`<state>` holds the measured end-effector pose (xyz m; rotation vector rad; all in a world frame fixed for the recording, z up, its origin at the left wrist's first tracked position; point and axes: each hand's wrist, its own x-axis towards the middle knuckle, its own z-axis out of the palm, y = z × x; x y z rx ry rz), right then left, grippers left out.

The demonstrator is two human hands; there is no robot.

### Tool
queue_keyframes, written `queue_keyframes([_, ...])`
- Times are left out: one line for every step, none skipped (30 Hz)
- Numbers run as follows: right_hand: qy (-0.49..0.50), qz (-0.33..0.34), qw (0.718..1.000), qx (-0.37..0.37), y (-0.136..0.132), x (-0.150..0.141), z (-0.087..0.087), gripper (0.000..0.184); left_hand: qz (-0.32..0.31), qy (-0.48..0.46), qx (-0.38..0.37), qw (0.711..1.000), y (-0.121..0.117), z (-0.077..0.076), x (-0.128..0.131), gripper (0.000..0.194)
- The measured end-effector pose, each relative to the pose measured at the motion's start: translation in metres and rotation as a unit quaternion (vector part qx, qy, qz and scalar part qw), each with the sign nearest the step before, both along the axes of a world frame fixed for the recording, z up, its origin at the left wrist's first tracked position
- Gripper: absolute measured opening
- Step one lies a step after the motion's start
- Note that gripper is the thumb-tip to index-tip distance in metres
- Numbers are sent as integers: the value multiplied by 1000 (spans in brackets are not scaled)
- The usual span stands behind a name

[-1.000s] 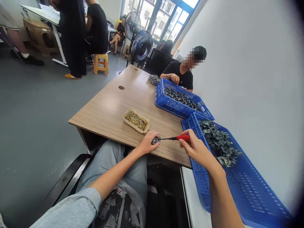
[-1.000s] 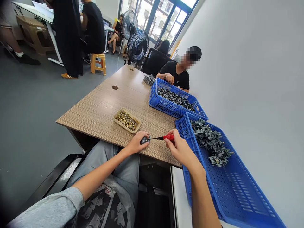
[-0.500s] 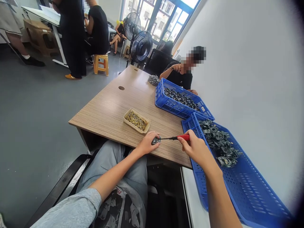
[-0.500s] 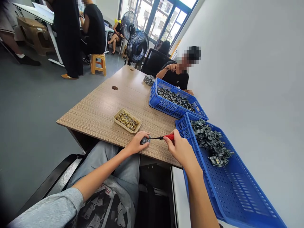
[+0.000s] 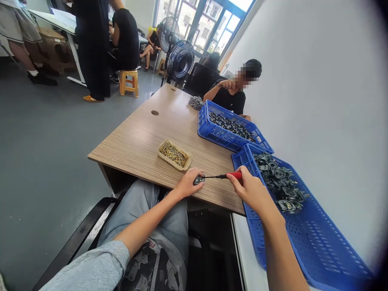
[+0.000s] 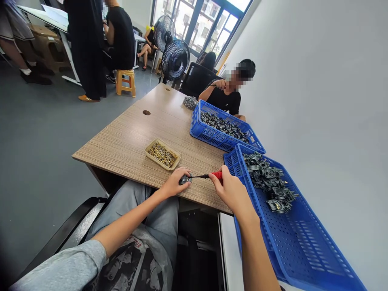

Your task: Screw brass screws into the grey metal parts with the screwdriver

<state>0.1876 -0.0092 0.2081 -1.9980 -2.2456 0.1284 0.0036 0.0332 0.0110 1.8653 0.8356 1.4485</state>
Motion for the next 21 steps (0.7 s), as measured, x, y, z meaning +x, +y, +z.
queue_keyframes([31, 17, 999, -14, 0, 0, 0, 28, 0, 0, 1, 1000, 0, 0, 0, 26])
queue_keyframes([67, 38, 997, -31, 0, 1, 0, 27, -1, -1, 2, 1000, 0, 0, 0, 25])
queue_keyframes([99, 56, 993, -45, 0, 1, 0, 26, -1, -2, 3, 1000, 0, 0, 0, 25])
queue_keyframes([116, 68, 989, -51, 0, 1, 0, 25, -2, -3, 3, 1000, 0, 0, 0, 25])
queue_keyframes([117, 70, 989, -49, 0, 1, 0, 24, -2, -3, 2, 1000, 0, 0, 0, 25])
queue_keyframes([101, 61, 992, -39, 0, 2, -1, 23, -3, -3, 1, 1000, 0, 0, 0, 25])
queue_keyframes([76, 46, 996, -24, 1, 2, -2, 22, -3, -2, 0, 1000, 0, 0, 0, 25])
queue_keyframes([47, 27, 999, -8, 1, 2, -2, 23, -3, 0, -1, 1000, 0, 0, 0, 25])
queue_keyframes([19, 9, 1000, 4, 1, 2, -3, 24, -3, 1, -1, 1000, 0, 1, -1, 25])
queue_keyframes([-1, -4, 1000, 9, 1, 2, -3, 26, -3, 1, 0, 1000, 0, 1, -1, 25])
queue_keyframes([-11, -11, 1000, 9, 1, 1, -2, 27, -3, 1, 1, 1000, 0, 1, -1, 25])
queue_keyframes([-8, -8, 1000, 4, 1, 1, -2, 28, -3, 1, 1, 1000, 0, 1, -1, 25])
queue_keyframes([10, 3, 1000, -6, 0, 1, -1, 27, -3, 1, 1, 1000, 0, 1, -1, 25])
queue_keyframes([38, 18, 999, -21, 0, 1, 0, 26, -3, 1, -1, 1000, -1, 2, -1, 25])
queue_keyframes([71, 37, 996, -37, 0, 1, 0, 25, -2, 2, -3, 1000, -1, 2, -1, 24])
queue_keyframes([101, 54, 992, -52, 0, 1, 1, 25, -2, 4, -6, 1000, -1, 2, -1, 24])
queue_keyframes([120, 65, 989, -61, 0, 2, 1, 24, -3, 5, -7, 1000, -1, 2, -1, 24])
queue_keyframes([123, 67, 988, -62, 0, 2, 1, 22, -3, 6, -8, 1000, -1, 2, -1, 23])
queue_keyframes([108, 59, 991, -54, 1, 2, 0, 21, -3, 7, -8, 1000, -1, 2, -1, 23])
queue_keyframes([79, 43, 995, -40, 1, 3, 0, 21, -2, 8, -7, 1000, -1, 2, -1, 23])
queue_keyframes([41, 21, 999, -21, 2, 3, -1, 23, -2, 8, -6, 1000, -1, 2, -1, 24])
